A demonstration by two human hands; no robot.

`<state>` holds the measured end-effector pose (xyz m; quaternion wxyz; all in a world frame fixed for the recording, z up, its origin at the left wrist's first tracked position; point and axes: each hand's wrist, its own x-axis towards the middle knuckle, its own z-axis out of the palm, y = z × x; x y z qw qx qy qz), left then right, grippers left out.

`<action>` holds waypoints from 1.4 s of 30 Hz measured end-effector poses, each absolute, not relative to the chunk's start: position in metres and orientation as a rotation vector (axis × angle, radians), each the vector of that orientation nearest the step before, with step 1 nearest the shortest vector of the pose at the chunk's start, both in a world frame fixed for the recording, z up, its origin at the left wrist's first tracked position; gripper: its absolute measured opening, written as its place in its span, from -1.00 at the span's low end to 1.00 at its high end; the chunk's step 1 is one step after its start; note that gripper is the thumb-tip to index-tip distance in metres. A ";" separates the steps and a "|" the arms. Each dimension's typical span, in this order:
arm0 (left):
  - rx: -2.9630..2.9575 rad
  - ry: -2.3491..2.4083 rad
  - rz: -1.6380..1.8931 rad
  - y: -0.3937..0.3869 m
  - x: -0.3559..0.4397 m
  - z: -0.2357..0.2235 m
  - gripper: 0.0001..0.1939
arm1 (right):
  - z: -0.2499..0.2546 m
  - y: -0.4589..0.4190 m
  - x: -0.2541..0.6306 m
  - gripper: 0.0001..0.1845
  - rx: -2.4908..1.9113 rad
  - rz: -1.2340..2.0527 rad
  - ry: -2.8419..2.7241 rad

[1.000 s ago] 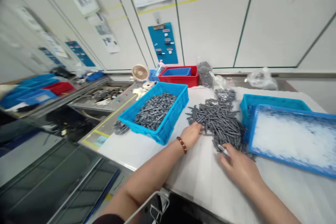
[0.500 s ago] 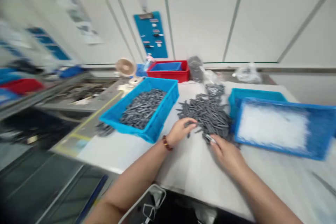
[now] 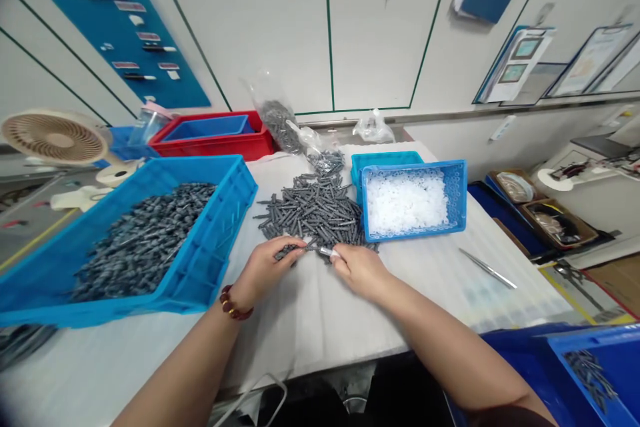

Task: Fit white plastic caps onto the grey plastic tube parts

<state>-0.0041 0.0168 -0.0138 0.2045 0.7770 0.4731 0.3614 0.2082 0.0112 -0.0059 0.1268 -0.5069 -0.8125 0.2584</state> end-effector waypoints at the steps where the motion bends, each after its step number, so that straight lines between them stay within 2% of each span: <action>1: 2.198 1.299 1.007 0.017 -0.004 -0.015 -0.88 | -0.006 0.011 0.208 -0.78 -1.477 0.744 -2.374; 14: 2.377 1.168 0.905 0.016 -0.004 -0.014 -0.88 | -0.004 0.009 0.208 -0.78 -1.409 0.661 -2.584; 25: 2.323 1.107 0.794 0.012 0.003 -0.016 -0.85 | -0.001 0.005 0.202 -0.78 -1.527 0.546 -2.682; 38: 2.320 1.039 0.831 0.008 0.007 -0.016 -0.85 | -0.003 0.004 0.201 -0.58 -1.666 0.421 -2.599; 42: 2.292 1.032 0.829 0.011 0.004 -0.016 -0.82 | 0.000 0.003 0.202 -0.71 -1.604 0.495 -2.608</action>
